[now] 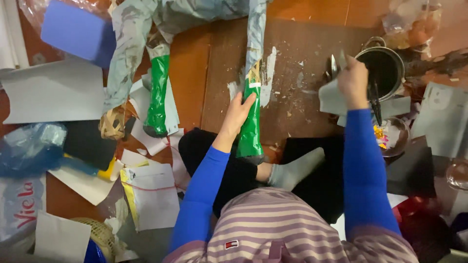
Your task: Wrapping green tape around the legs of a paper-mache giraffe
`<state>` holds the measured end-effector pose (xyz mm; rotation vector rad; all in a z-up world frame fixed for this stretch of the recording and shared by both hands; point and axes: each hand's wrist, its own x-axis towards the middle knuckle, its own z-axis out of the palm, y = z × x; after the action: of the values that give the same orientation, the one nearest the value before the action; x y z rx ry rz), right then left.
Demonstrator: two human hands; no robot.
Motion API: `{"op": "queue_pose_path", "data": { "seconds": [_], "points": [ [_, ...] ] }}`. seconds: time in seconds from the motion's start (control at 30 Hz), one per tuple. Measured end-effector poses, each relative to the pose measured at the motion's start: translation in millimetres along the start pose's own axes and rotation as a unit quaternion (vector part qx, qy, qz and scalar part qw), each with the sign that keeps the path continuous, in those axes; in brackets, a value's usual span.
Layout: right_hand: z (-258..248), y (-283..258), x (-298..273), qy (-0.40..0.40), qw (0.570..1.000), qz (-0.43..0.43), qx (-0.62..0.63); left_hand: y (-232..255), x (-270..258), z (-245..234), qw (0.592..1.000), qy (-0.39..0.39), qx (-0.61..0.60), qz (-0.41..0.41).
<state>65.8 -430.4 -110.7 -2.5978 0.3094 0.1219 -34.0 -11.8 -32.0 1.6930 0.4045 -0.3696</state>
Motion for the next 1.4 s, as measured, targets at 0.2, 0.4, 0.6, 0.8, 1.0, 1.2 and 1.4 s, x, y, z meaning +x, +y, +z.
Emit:
{"op": "queue_pose_path", "data": {
  "seconds": [0.2,0.4,0.6,0.8,1.0,1.2,1.4],
  "points": [
    [3.4,-214.0,-89.3,0.096,0.894,-0.341,0.274,5.6,-1.3,3.7,0.997,0.028,0.044,0.056],
    [40.9,-272.5,-107.5,0.051,0.877,-0.478,0.015,52.8,-38.3,-0.2,0.987,0.109,0.069,0.096],
    [40.8,-263.0,-101.9,-0.053,0.871,-0.487,0.033,44.5,-29.1,-0.3,0.970,0.116,0.065,0.205],
    [-2.7,-266.9,-117.8,-0.127,0.886,-0.387,0.221,-12.4,2.2,8.3,0.966,0.159,0.123,0.160],
    [-5.7,-222.0,-159.0,0.103,0.917,-0.119,0.366,-0.7,-3.7,6.8,0.975,0.136,0.147,0.098],
    [51.6,-214.9,-125.4,-0.277,0.696,0.193,0.634,-6.7,5.1,1.5,0.975,0.114,0.157,0.104],
    [72.5,-221.1,-121.4,-0.093,0.627,0.232,0.738,26.6,-6.1,-8.4,0.971,0.065,0.171,0.153]
  ]
}}
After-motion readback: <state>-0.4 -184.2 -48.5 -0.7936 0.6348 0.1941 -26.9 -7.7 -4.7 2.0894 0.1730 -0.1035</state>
